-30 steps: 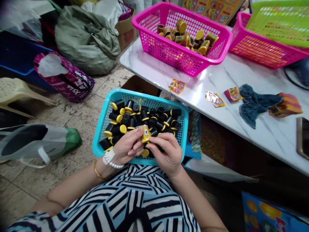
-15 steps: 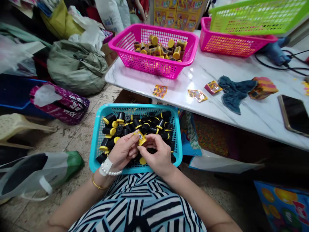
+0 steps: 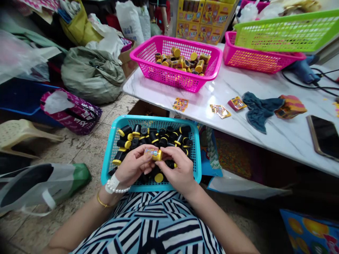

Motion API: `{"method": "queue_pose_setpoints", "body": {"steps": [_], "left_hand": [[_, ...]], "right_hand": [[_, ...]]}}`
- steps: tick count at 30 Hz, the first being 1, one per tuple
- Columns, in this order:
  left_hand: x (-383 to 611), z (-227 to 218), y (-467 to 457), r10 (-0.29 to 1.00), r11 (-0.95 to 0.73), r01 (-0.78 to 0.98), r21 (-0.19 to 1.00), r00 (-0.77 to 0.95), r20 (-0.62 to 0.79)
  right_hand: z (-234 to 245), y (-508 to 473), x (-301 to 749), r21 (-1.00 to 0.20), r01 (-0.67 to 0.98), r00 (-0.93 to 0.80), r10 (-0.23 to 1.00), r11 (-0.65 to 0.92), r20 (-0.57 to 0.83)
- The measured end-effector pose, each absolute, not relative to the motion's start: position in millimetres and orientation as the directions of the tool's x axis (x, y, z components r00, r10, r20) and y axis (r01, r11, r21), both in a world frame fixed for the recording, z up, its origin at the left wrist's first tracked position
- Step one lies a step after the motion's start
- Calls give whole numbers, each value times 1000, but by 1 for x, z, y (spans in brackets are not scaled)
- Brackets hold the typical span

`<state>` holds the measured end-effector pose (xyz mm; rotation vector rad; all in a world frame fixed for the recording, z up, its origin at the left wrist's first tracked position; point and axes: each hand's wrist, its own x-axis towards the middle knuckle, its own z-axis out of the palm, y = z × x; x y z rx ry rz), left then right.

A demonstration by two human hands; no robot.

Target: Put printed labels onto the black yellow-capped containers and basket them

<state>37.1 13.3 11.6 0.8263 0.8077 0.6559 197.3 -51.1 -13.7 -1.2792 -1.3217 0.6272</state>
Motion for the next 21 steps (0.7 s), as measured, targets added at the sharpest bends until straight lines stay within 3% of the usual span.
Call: {"method": "queue_pose_setpoints", "body": {"steps": [3, 7, 11, 16, 21], "left_hand": [[34, 9, 16, 844, 310, -107, 945, 489, -222], [27, 10, 21, 802, 15, 33, 999, 597, -32], [22, 7, 16, 726, -204, 71, 976, 680, 102], [25, 0, 10, 883, -90, 93, 992, 468, 36], [27, 3, 8, 864, 137, -74, 988, 497, -83]], "right_hand": [[-13, -50, 199, -891, 347, 200, 905, 292, 374], [-10, -46, 204, -989, 116, 169, 980, 89, 108], [-7, -43, 209, -997, 74, 142, 990, -24, -14], [-11, -46, 204, -973, -163, 109, 977, -163, -182], [-4, -50, 194, -990, -115, 181, 978, -81, -101]]}}
